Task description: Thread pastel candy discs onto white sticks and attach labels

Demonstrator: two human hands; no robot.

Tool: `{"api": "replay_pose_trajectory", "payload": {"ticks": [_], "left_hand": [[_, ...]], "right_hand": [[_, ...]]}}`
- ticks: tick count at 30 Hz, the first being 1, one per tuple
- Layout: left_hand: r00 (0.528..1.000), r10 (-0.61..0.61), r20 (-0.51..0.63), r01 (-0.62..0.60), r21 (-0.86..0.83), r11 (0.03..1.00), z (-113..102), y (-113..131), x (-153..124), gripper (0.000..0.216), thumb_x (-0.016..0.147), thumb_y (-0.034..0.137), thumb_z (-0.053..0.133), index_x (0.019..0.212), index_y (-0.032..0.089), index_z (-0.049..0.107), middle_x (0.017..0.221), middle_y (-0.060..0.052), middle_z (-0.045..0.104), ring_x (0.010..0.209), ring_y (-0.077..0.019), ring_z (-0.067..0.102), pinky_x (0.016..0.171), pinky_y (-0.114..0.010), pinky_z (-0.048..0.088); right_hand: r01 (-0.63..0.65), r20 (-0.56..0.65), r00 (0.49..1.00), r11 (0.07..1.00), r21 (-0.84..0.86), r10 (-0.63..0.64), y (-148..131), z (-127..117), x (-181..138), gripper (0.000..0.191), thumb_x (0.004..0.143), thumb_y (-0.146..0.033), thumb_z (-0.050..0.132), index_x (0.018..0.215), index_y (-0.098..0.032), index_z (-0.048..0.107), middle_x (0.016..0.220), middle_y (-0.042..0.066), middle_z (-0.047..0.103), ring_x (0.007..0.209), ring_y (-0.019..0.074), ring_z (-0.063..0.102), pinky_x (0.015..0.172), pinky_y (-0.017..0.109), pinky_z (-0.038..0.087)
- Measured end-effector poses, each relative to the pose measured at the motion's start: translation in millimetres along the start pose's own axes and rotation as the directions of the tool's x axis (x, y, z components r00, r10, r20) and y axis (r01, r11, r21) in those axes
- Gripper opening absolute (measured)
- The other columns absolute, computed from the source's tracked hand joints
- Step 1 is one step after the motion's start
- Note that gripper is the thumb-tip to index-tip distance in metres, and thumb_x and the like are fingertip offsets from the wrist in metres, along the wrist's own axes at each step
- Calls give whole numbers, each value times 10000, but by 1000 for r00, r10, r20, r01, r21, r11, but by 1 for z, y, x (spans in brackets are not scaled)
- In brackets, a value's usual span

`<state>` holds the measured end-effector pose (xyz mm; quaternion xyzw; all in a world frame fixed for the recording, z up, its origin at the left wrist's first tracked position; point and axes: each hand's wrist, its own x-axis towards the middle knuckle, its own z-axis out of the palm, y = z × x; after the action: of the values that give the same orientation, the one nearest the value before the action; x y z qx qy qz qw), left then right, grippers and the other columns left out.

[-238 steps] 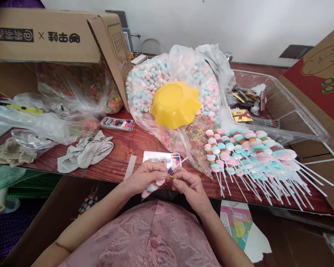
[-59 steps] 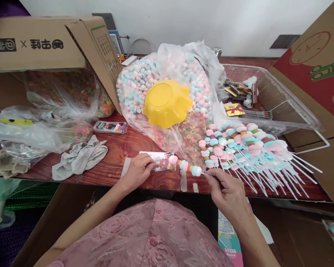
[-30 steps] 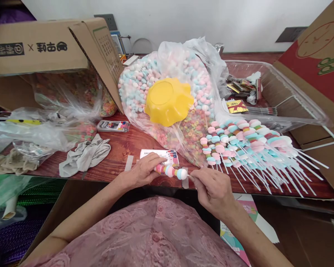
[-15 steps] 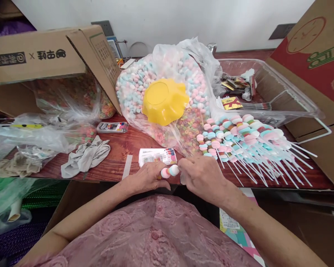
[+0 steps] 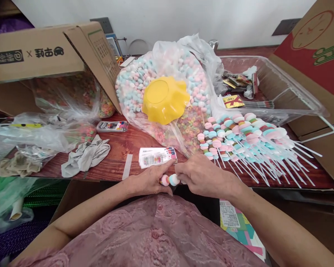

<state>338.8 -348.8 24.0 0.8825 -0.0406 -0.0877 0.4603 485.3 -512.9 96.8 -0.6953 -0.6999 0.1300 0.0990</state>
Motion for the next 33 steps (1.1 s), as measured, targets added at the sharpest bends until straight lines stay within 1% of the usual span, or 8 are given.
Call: {"api": "replay_pose_trajectory", "payload": {"ticks": [5,9,13,18,21,27,30,33], "left_hand": [[998,32,46,-30,-52,998,-6,6,2,957,712,372,805,1494,254,267,1250,-114,620,1114,-314,624,900,-412,492],[1000,27,-15,-27,-22,999,-6,-1,-1,1042,752,303,770,1552,244,105,1462,-189,460,1295,-335,506,1028,-476,423],[999,32,-33,-30,40,999,-7,-6,-4,1053,781,165,699,1564,250,1,1488,-183,438,1346,-322,463,1073,-484,388],[997,-73,-34,77,126,989,-11,-3,-4,1077,743,207,730,1565,217,32,1348,-193,569,1231,-375,561,972,-497,458],[996,-89,-15,91,120,989,-11,0,-3,1043,759,222,715,1562,220,50,1261,-171,633,1158,-364,614,923,-474,484],[997,-75,-25,78,130,988,-6,7,-3,1049,743,217,725,1557,246,64,1291,-163,619,1181,-365,601,927,-464,478],[998,-56,-33,60,121,991,-5,7,-3,1042,750,213,716,1556,254,57,1268,-148,625,1168,-353,603,932,-462,475],[996,7,-87,6,140,990,-5,3,-4,1056,762,236,721,1554,260,23,1344,-155,558,1215,-334,559,986,-481,445]], "right_hand": [[13,-139,990,997,-71,-23,5,10,5,167,852,-122,500,756,-185,621,570,-3,613,506,124,481,552,289,190],[-38,-280,960,986,-161,-9,12,21,1,172,858,-141,492,828,-183,656,599,17,627,522,139,506,554,287,204],[-66,-261,964,997,-50,50,14,20,-6,215,906,-163,466,837,-194,666,612,13,629,559,142,546,567,272,267],[-57,-253,962,984,167,99,12,16,-12,225,930,-156,470,828,-203,665,588,-27,630,531,107,536,577,250,322],[-40,-283,957,996,80,61,9,20,-13,224,927,-156,464,831,-199,662,611,-14,640,555,119,551,571,256,313],[5,-412,910,994,-107,-48,-2,33,-10,219,897,-109,448,822,-174,643,639,27,655,550,143,555,570,285,313],[-13,-434,901,999,-41,-6,-2,32,-10,211,894,-108,460,825,-177,647,641,17,656,552,139,564,558,276,325],[-88,-425,895,987,132,136,5,29,-12,191,907,-148,482,833,-190,653,645,-1,650,550,122,557,556,255,353]]}}
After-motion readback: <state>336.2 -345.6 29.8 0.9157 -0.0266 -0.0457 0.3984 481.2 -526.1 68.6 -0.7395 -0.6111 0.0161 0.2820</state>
